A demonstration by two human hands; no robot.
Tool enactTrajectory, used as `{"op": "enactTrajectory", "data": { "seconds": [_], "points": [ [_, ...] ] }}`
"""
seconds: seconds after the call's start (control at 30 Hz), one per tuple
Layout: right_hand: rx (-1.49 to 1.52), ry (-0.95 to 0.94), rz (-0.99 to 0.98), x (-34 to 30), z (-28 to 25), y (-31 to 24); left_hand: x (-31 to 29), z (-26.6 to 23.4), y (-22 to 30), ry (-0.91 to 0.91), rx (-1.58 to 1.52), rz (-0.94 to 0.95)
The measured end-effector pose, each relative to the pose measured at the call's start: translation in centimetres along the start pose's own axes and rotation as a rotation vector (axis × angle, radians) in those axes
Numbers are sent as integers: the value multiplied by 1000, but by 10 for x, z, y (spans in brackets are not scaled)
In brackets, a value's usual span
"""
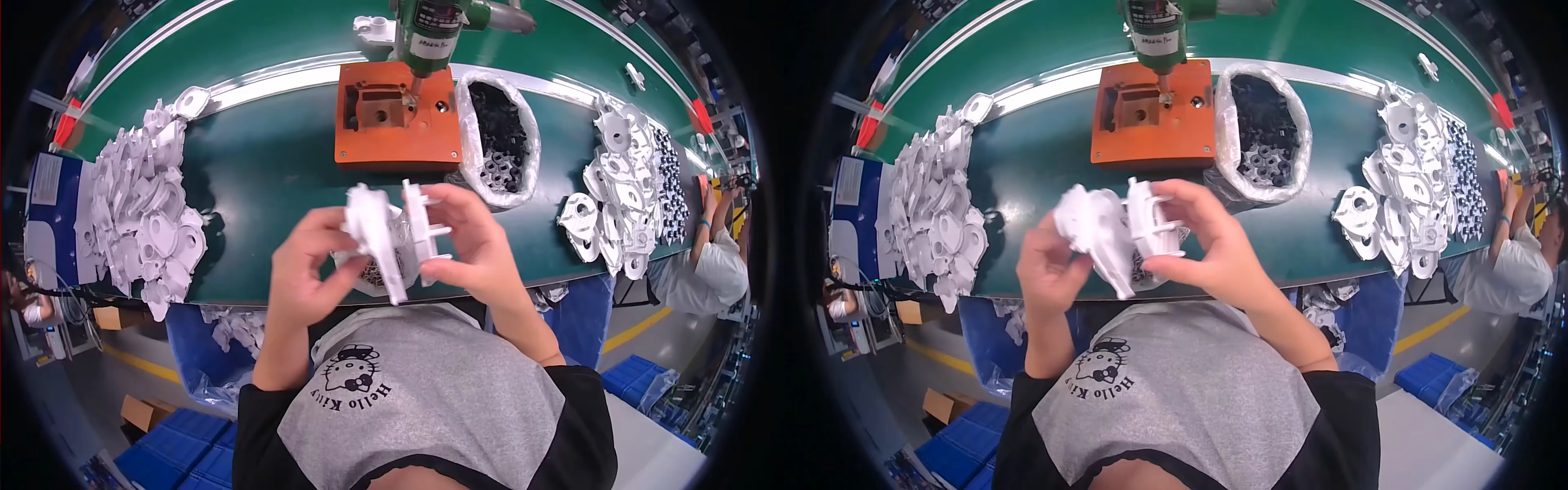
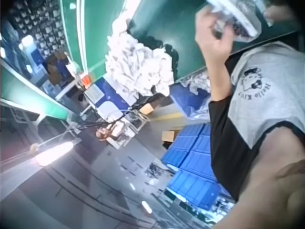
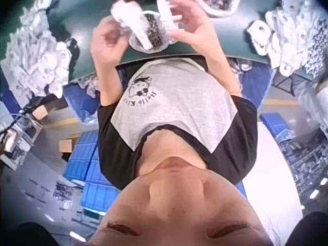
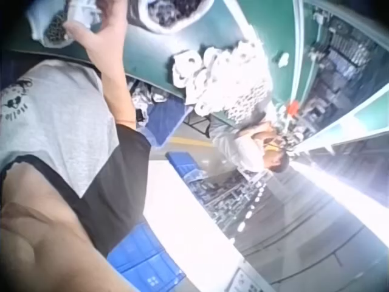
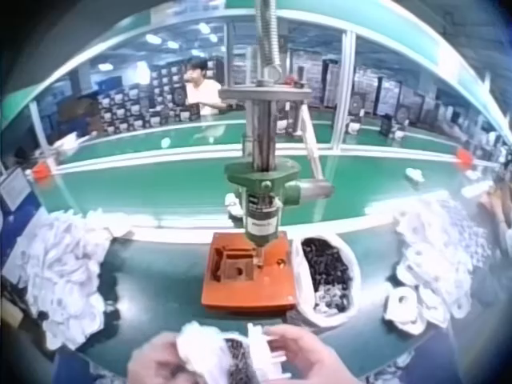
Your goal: Assembling small metal pins into white plastic housing components using a manual press station.
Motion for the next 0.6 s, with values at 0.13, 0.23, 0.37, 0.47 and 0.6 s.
{"op": "enactTrajectory", "data": {
  "seconds": [0.13, 0.23, 0.37, 0.47, 0.6],
  "points": [
    [53, -86, -25, 1, 8, 1, 3, 15, 1, -72, 8, -15],
    [76, -53, 7, 0, 6, -2, 2, 14, 1, -85, 36, 21],
    [19, -96, 33, -2, 10, -2, 2, 17, 1, -49, 37, 38],
    [79, -84, 19, -2, 11, 0, 3, 22, 2, -54, -6, -11],
    [-55, -131, 19, -1, 7, 2, 7, 21, 3, -115, 82, -44]
  ]
}}
Point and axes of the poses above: each hand's wrist, its own x-axis towards the middle knuckle, its own z-axis out of the palm, y = z × x, the point moved 4 cm from there along x, towards the middle knuckle, and after that the axes turned 11 degrees about -z, right-handed, at the moved point
